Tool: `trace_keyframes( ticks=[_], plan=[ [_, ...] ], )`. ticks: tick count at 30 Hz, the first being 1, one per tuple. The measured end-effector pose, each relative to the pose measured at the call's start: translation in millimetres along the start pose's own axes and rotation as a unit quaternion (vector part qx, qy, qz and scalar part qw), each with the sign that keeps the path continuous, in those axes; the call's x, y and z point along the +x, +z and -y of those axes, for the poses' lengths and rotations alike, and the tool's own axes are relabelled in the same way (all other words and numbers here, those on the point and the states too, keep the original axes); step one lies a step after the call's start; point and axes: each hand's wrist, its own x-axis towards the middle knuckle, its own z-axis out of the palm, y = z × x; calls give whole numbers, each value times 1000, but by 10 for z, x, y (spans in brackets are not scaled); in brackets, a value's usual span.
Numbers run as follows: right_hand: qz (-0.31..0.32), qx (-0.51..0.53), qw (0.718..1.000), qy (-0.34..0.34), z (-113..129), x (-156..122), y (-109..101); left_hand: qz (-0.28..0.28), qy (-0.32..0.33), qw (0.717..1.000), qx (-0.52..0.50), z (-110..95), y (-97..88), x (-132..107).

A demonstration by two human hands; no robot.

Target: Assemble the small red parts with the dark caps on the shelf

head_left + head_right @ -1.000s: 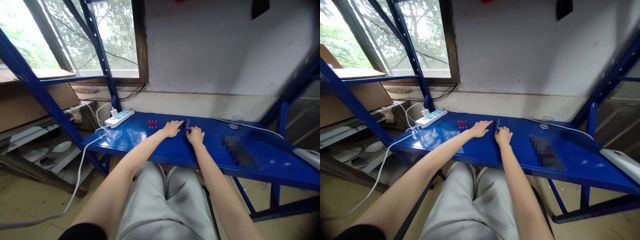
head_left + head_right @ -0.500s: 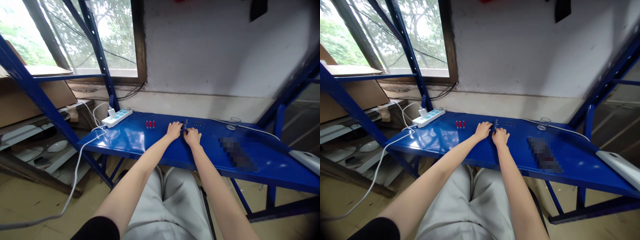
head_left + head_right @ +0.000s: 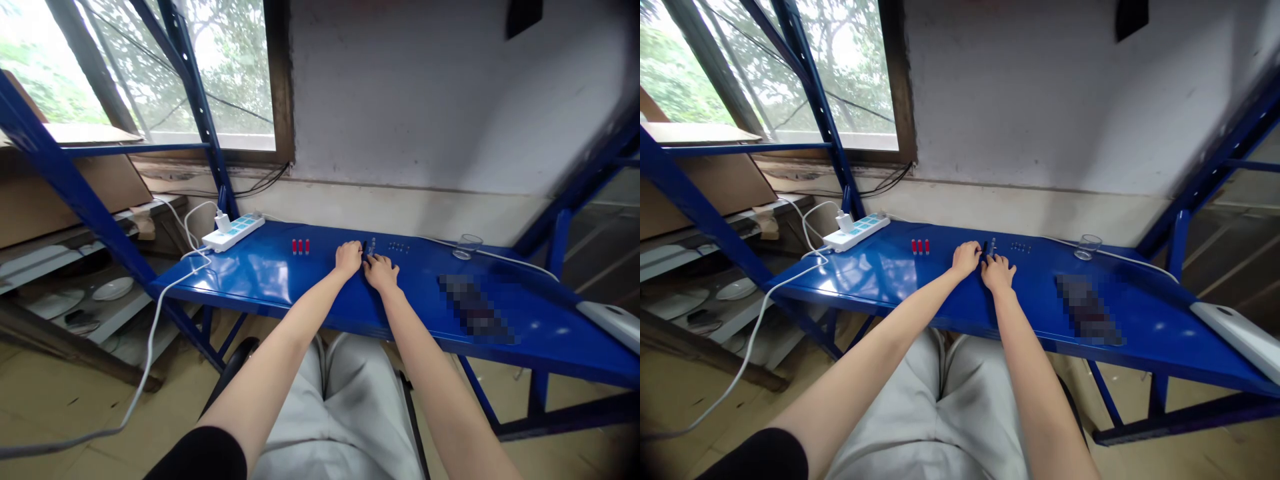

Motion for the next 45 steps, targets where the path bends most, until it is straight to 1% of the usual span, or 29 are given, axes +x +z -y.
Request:
trace_keyframes(
  ticks=[4,7,10,13,15,17,23,26,29,32,34,37,39,41,45],
  plan=[
    [11,0,1000,3,-7,31,31,-24,19,999,-27,83,-93,-40],
    [13,6,1000,5,-5,49,37,-53,26,995,-75,176,-194,-138],
    [15,10,1000,6,0,60,35,-93,2,985,-145,257,-274,-273],
    [16,10,1000,-2,-4,69,44,-128,-47,965,-225,305,-321,-388],
    [14,10,1000,-7,-14,79,59,-143,-72,952,-259,322,-344,-438],
    [12,11,1000,-7,-27,93,75,-152,-80,947,-272,334,-366,-469],
    [25,11,1000,-7,-61,127,115,-142,-67,947,-280,366,-402,-503],
    [17,10,1000,-21,-53,91,125,-138,-70,948,-279,380,-403,-503],
    [-18,11,998,-58,-19,25,112,-140,-78,947,-280,380,-418,-502],
    [-83,28,990,-107,30,-26,68,-141,-89,943,-288,376,-437,-498],
    [-125,63,980,-141,59,-39,31,-140,-98,939,-300,392,-432,-487],
    [-168,162,958,-169,86,-35,-10,-141,-112,926,-331,450,-387,-457],
    [-174,225,944,-168,92,-31,-23,-143,-123,916,-354,496,-348,-437],
    [-168,264,936,-163,93,-32,-29,-141,-133,908,-372,530,-319,-424],
    [-168,284,933,-143,94,-43,-42,-132,-144,902,-385,549,-304,-422]
  ],
)
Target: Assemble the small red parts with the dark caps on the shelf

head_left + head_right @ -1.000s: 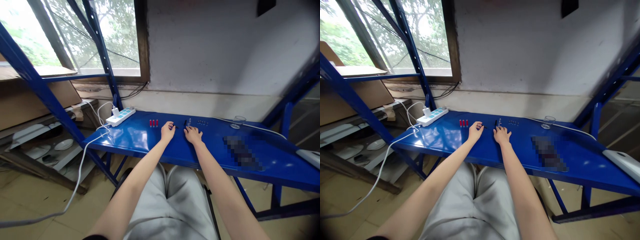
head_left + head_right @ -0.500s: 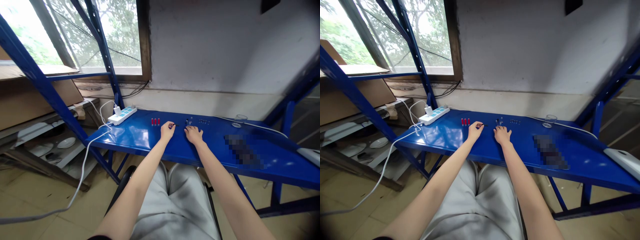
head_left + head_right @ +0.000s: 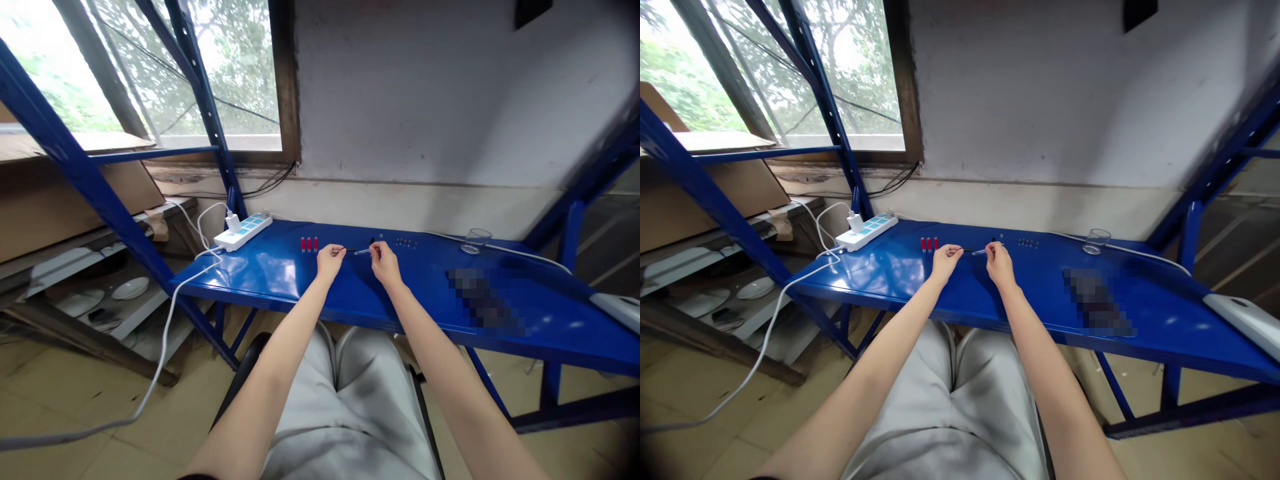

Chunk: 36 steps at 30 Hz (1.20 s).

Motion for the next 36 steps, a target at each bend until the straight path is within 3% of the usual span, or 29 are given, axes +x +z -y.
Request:
trace_keyframes(
  ticks=[12,23,36],
  plan=[
    [-34,33,999,7,23,-6,-18,23,-37,999,-12,-15,8,-7],
    [-52,75,995,36,57,-9,-38,47,-74,994,-65,-159,-19,-73],
    [-32,9,999,-26,38,-11,-18,21,-42,999,-2,27,6,9]
  ],
)
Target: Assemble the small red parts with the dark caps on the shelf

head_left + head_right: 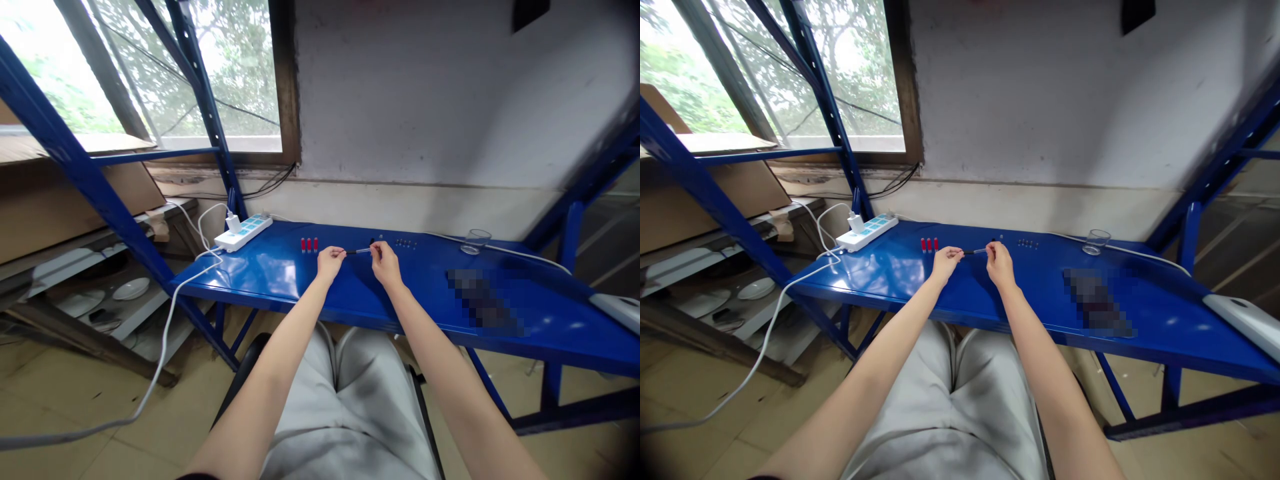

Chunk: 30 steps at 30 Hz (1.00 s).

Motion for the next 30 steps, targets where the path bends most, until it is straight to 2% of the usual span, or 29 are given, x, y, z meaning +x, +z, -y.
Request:
trace_keyframes(
  ticks=[5,8,15,20,23,30],
  plan=[
    [-2,7,1000,-1,12,-2,-18,-7,1,1000,10,0,3,7],
    [-2,30,999,16,-1,0,-14,2,-13,1000,-25,-37,1,-12],
    [-23,161,982,95,-93,37,49,51,-89,991,-90,-205,-36,-97],
    [-31,230,965,122,-119,61,61,80,-80,987,-115,-221,-50,-109],
    [-33,233,964,124,-119,58,68,96,-66,985,-126,-224,-39,-116],
    [11,192,978,87,-134,25,114,121,-61,985,-110,-270,-8,-168]
  ],
)
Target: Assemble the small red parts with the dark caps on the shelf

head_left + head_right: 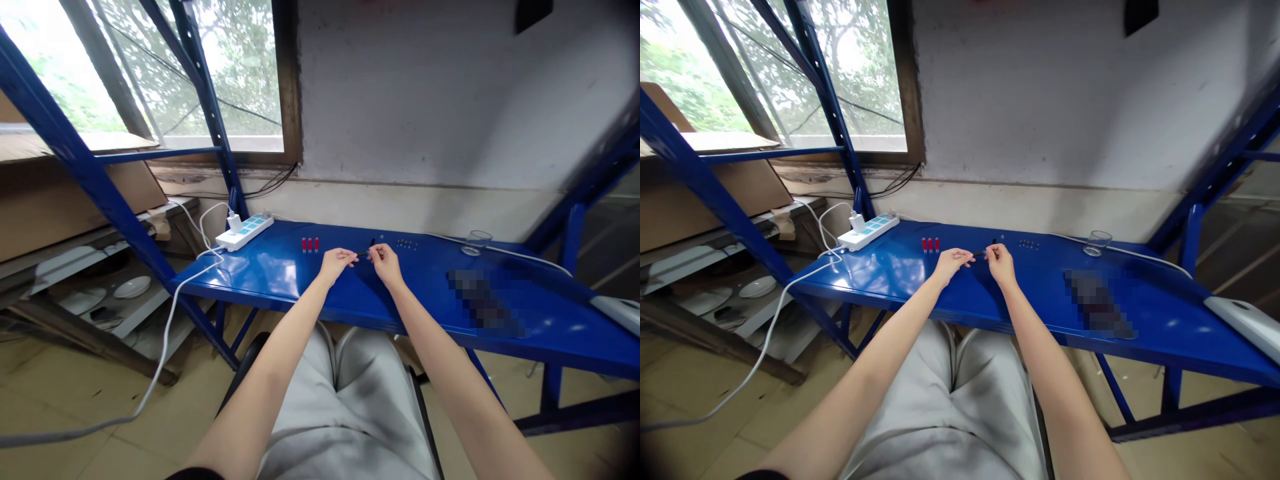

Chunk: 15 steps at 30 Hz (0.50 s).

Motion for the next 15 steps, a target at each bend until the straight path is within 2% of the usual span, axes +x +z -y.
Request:
trace_keyframes(
  ticks=[5,15],
  plan=[
    [-3,-20,1000,-16,5,-14,-1,9,27,999,-25,28,5,9],
    [2,-19,1000,-20,19,-36,18,10,41,999,-34,55,32,22]
  ],
)
